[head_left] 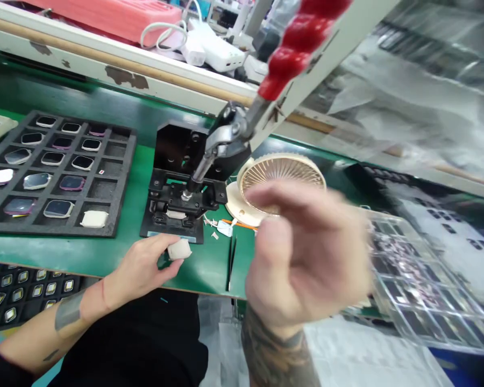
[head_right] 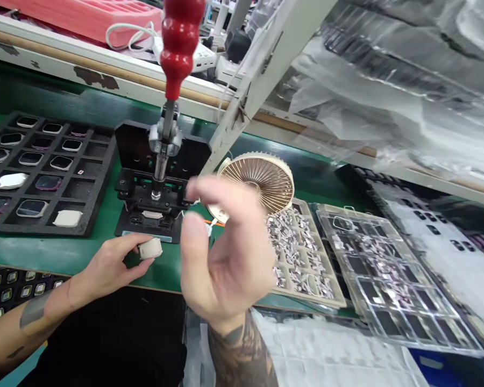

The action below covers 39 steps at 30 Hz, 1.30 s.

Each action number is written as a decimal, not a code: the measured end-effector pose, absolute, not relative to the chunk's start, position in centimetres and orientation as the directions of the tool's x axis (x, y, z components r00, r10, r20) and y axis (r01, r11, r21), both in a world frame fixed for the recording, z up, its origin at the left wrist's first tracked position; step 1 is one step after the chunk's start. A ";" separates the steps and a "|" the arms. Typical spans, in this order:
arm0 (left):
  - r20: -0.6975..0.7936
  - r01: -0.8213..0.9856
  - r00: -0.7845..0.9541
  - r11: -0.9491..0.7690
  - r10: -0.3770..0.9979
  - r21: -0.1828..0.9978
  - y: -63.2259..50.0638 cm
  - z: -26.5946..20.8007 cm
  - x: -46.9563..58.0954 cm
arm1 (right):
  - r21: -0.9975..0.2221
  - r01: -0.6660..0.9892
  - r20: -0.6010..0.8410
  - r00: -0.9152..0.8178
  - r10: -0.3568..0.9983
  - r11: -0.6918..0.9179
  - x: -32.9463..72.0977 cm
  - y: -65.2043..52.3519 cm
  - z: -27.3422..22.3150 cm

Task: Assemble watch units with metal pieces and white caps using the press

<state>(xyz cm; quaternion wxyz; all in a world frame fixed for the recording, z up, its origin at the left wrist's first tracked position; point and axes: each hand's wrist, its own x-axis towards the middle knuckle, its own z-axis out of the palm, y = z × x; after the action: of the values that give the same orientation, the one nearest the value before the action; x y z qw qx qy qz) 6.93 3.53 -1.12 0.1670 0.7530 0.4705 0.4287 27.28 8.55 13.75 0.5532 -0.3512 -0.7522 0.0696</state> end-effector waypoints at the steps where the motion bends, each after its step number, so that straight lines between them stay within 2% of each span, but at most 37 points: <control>1: 0.509 0.564 0.163 -0.503 0.845 0.655 3.3 -0.9 6.7 | -0.527 0.449 0.757 -0.136 0.639 0.721 27.6 7.9 11.9; 3: 0.550 0.578 0.112 -0.504 0.828 0.642 2.9 -0.4 5.8 | -0.558 0.514 0.609 -0.280 0.742 0.651 27.6 7.2 8.0; 6: 0.582 0.623 0.092 -0.502 0.808 0.599 2.7 0.1 4.4 | -0.459 0.638 0.427 -0.452 0.783 0.619 26.2 7.9 3.3; 10: 0.589 0.669 0.110 -0.498 0.800 0.552 3.1 0.9 3.2 | -0.277 0.736 0.230 -0.574 0.786 0.618 23.7 11.3 0.8; 12: 0.575 0.675 0.118 -0.490 0.809 0.551 3.2 1.5 2.9 | -0.273 0.738 0.214 -0.579 0.787 0.617 23.2 12.6 0.5; 16: 0.502 0.755 0.155 -0.430 0.851 0.495 3.8 2.8 2.6 | -0.458 0.655 0.356 -0.485 0.799 0.601 23.6 11.8 -0.5; 20: 0.349 0.882 0.270 -0.376 0.897 0.283 5.6 3.5 3.0 | -0.617 0.581 0.463 -0.276 0.842 0.530 24.8 7.6 -1.2; 23: 0.263 0.887 0.380 -0.430 0.887 0.170 7.8 3.3 4.0 | -0.708 0.547 0.446 -0.144 0.883 0.447 25.4 4.7 -1.4; 27: 0.195 0.869 0.442 -0.472 0.876 0.152 10.5 2.6 5.1 | -0.779 0.515 0.373 -0.078 0.925 0.358 26.3 3.3 -1.4; 30: 0.156 0.863 0.444 -0.468 0.882 0.190 11.0 2.5 4.8 | -0.771 0.516 0.390 -0.079 0.917 0.373 27.1 3.3 -0.9; 32: 0.161 0.850 0.432 -0.460 0.887 0.256 10.3 2.9 4.3 | -0.740 0.536 0.428 -0.092 0.899 0.407 27.5 3.5 -0.5; 34: 0.213 0.777 0.407 -0.459 0.888 0.430 8.5 3.5 4.1 | -0.679 0.561 0.485 -0.142 0.863 0.474 27.4 3.8 0.0; 37: 0.264 0.443 0.287 -0.372 0.921 0.816 5.1 4.4 4.4 | -0.516 0.531 0.595 -0.342 0.727 0.672 26.3 4.7 0.9; 39: 0.244 0.262 0.151 -0.277 0.958 0.924 3.5 4.5 4.4 | -0.389 0.467 0.625 -0.499 0.600 0.794 25.6 5.8 2.4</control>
<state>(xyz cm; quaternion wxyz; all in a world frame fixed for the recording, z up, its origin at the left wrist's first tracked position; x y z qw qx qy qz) 4.36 3.48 4.52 0.3812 0.6559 0.4650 0.4564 25.60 5.80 2.38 0.3931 -0.3096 -0.8617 0.0843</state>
